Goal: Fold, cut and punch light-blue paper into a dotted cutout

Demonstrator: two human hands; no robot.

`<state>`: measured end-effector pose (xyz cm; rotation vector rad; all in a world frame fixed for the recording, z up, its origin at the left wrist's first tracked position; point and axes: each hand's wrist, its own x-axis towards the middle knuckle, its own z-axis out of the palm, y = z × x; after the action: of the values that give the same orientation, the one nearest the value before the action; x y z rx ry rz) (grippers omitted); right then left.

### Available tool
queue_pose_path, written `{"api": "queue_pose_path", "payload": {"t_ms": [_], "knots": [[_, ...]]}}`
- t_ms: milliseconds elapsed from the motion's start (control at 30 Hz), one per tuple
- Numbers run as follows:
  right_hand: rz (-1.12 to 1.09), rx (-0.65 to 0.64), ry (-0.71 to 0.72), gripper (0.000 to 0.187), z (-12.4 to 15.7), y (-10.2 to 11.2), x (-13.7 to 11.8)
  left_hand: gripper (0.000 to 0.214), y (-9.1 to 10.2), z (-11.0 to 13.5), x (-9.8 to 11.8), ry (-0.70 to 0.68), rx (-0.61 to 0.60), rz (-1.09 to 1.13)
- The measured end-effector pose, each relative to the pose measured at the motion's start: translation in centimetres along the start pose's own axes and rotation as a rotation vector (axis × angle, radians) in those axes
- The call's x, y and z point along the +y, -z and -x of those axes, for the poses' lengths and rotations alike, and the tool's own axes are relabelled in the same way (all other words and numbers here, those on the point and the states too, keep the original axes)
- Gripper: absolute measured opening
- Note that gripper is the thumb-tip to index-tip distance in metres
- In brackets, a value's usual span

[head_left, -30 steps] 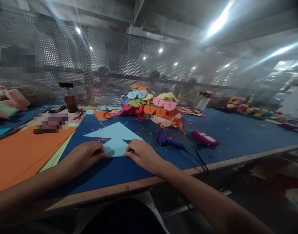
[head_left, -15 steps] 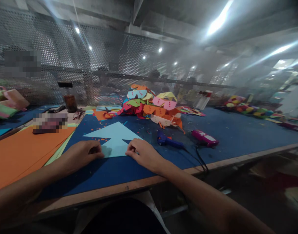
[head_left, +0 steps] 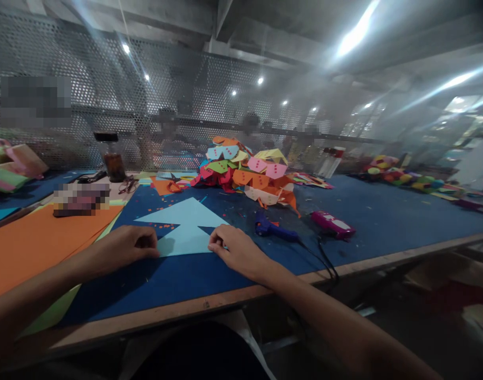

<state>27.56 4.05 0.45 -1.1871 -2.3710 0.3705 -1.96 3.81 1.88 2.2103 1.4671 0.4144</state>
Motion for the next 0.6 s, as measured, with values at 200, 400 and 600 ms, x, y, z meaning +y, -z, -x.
{"api": "queue_pose_path", "payload": {"t_ms": [200,400,600], "knots": [[0.019,-0.015,-0.02,0.005,0.1,0.2,-0.1,0.026,0.2,-0.2,-0.9,-0.013,-0.035,0.016],[0.054,-0.024,-0.054,0.004,0.2,0.4,-0.3,0.03,0.3,-0.3,-2.0,0.017,-0.067,0.015],[0.088,-0.027,-0.088,0.005,0.5,0.7,-0.5,0.033,0.4,-0.4,-2.1,0.048,-0.094,0.007]]}}
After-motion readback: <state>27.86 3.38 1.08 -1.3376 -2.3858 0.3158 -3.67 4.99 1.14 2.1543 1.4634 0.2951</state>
